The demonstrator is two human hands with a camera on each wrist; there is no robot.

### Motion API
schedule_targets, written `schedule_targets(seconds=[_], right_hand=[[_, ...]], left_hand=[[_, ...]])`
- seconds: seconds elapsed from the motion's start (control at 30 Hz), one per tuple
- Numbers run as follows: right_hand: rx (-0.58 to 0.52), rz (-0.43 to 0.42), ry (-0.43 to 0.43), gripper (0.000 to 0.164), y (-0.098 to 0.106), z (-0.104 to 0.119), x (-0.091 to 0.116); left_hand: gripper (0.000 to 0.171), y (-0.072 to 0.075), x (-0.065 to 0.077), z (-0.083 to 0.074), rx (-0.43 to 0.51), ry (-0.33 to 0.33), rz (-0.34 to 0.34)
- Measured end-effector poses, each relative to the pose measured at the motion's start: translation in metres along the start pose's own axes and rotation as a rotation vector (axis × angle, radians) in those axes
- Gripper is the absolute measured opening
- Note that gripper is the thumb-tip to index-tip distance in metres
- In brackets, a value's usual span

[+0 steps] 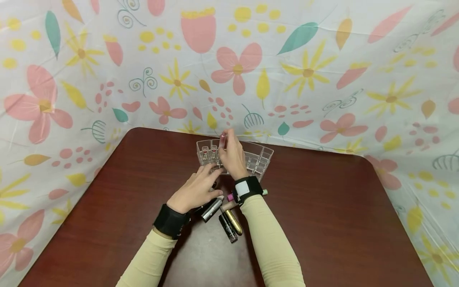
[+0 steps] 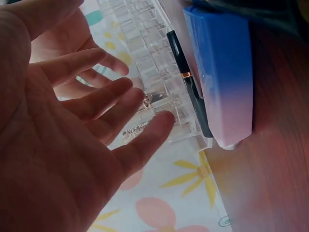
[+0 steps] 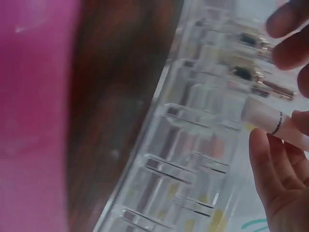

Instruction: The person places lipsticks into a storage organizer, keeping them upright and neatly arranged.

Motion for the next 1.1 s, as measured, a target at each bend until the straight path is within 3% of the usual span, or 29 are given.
schedule_targets(seconds=[0.17,0.33,1.1], right_hand=[[0.115,0.005,0.028,0.037,-0.004,-0.002,0.003],[0.159,0.012,0.030,0.030,-0.005,-0.003,0.004],[0.142,0.052,-0.041,0.031,0.001,0.004,0.016]], left_hand=[[0.068,0.001,0.001,0.000,0.015,0.018,0.019],[0.067,0.001,0.001,0.000,0.015,0.013,0.021],[0.068,0.000,0.002,-0.001,0.052,0.053,0.094]])
Point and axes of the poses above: each hand's wrist, its own x-axis away from the middle knuckle, its own y-axis out of the back of the hand, z = x × y, the point moved 2 cm from there along -x, towards the middle knuckle, and after that the axes turned 8 degrees about z, right-handed, at the moved point
